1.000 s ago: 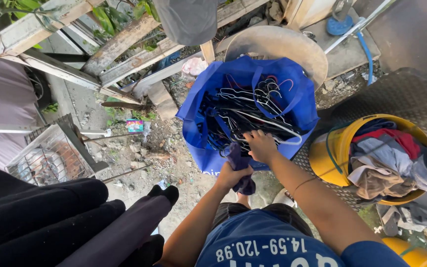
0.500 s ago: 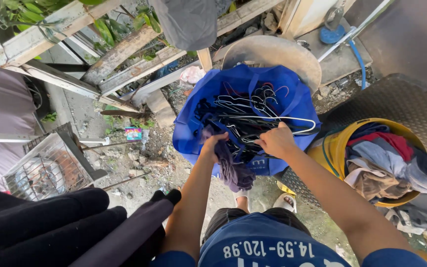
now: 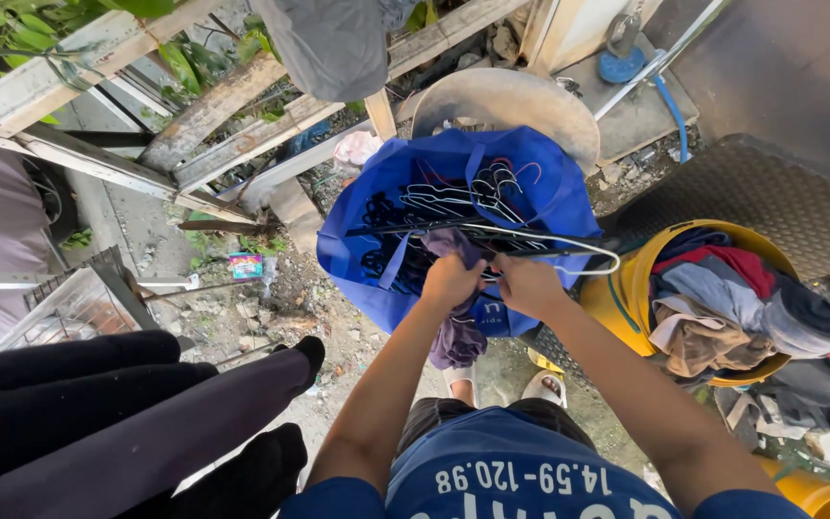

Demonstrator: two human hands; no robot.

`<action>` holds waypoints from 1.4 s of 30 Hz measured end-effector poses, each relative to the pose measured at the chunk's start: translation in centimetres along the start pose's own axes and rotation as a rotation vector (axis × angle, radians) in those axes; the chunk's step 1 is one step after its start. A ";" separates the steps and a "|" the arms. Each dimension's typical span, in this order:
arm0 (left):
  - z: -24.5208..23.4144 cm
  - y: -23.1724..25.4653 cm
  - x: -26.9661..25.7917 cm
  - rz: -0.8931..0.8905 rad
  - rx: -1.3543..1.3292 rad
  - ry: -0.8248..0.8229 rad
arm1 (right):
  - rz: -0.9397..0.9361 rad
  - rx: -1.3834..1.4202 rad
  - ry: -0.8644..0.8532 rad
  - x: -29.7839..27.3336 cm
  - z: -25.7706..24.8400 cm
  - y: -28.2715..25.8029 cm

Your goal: Hanging washed clothes onto hangers and organizing them in an outdoor laundry area.

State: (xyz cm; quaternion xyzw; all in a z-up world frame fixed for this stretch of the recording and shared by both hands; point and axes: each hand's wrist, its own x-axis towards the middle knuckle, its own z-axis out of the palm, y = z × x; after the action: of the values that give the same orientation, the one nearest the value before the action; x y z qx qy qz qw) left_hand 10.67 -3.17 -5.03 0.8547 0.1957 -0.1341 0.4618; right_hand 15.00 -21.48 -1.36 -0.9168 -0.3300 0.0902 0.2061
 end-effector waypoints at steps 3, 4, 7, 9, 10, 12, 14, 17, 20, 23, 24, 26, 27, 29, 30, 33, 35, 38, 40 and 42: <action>2.9 0.5 -0.1 0.044 0.090 0.120 | 0.113 0.393 -0.009 1.6 2.4 1.5; 3.8 0.7 -0.5 0.064 0.105 0.175 | 0.284 0.716 -0.091 2.3 3.4 2.1; 1.5 3.6 -4.2 0.046 -0.187 0.113 | 0.329 1.007 -0.001 5.6 8.9 6.9; 0.4 3.6 -5.8 0.046 -0.300 0.064 | 0.441 1.202 -0.113 7.0 7.2 5.1; -0.1 3.6 -6.8 0.050 -0.412 0.004 | 0.565 1.392 -0.222 7.5 6.3 4.2; -1.0 3.1 -7.4 0.042 -0.435 -0.026 | 0.533 1.431 -0.317 8.4 6.6 2.9; -1.4 2.3 -7.8 0.040 -0.458 -0.055 | 0.497 1.467 -0.408 9.3 7.8 2.2; -2.3 2.4 -8.0 0.121 -0.404 -0.100 | 0.604 1.457 -0.573 10.5 9.9 1.7; -3.6 3.6 -8.3 -0.070 -0.239 -0.039 | 0.407 1.512 -0.626 10.4 9.6 1.2; -2.4 0.0 -5.8 0.191 -0.896 0.366 | 0.546 1.299 -0.590 9.8 8.1 1.5; -1.9 -2.1 -4.2 0.111 -1.033 0.446 | 0.539 1.329 -0.524 9.6 7.2 1.3; -1.5 -4.0 -1.8 0.028 -1.170 0.519 | 0.534 1.358 -0.455 9.3 6.5 1.4; -1.7 -3.8 -1.1 -0.022 -1.134 0.504 | 0.439 1.224 -0.374 9.3 6.7 1.8; -1.8 -3.9 -0.2 -0.074 -1.094 0.488 | 0.348 1.090 -0.294 9.1 6.1 1.2; -1.5 -3.9 0.3 -0.099 -1.053 0.405 | 0.360 0.966 -0.252 9.0 5.0 0.6; -1.9 -2.5 0.3 -0.204 -0.925 0.302 | 0.164 0.604 -0.064 8.5 2.2 -0.5; -2.0 -1.7 -0.1 -0.288 -0.838 0.282 | -0.037 0.359 0.073 8.3 1.3 -0.6; -2.0 -2.1 -0.5 -0.202 -1.058 0.208 | 0.020 0.461 0.118 9.0 1.5 -0.3; -1.5 -2.9 -0.3 -0.112 -0.935 0.235 | 0.232 0.611 0.077 9.6 2.0 0.0; -1.1 -4.2 0.4 -0.148 -0.852 0.328 | 0.369 0.958 -0.222 9.7 1.7 0.3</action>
State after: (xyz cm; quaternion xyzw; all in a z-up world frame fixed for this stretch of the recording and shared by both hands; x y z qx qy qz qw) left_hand 9.17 -0.10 -7.66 0.5824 0.3645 0.0627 0.7238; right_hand 22.10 -14.90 -3.35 -0.7477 -0.1047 0.3623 0.5465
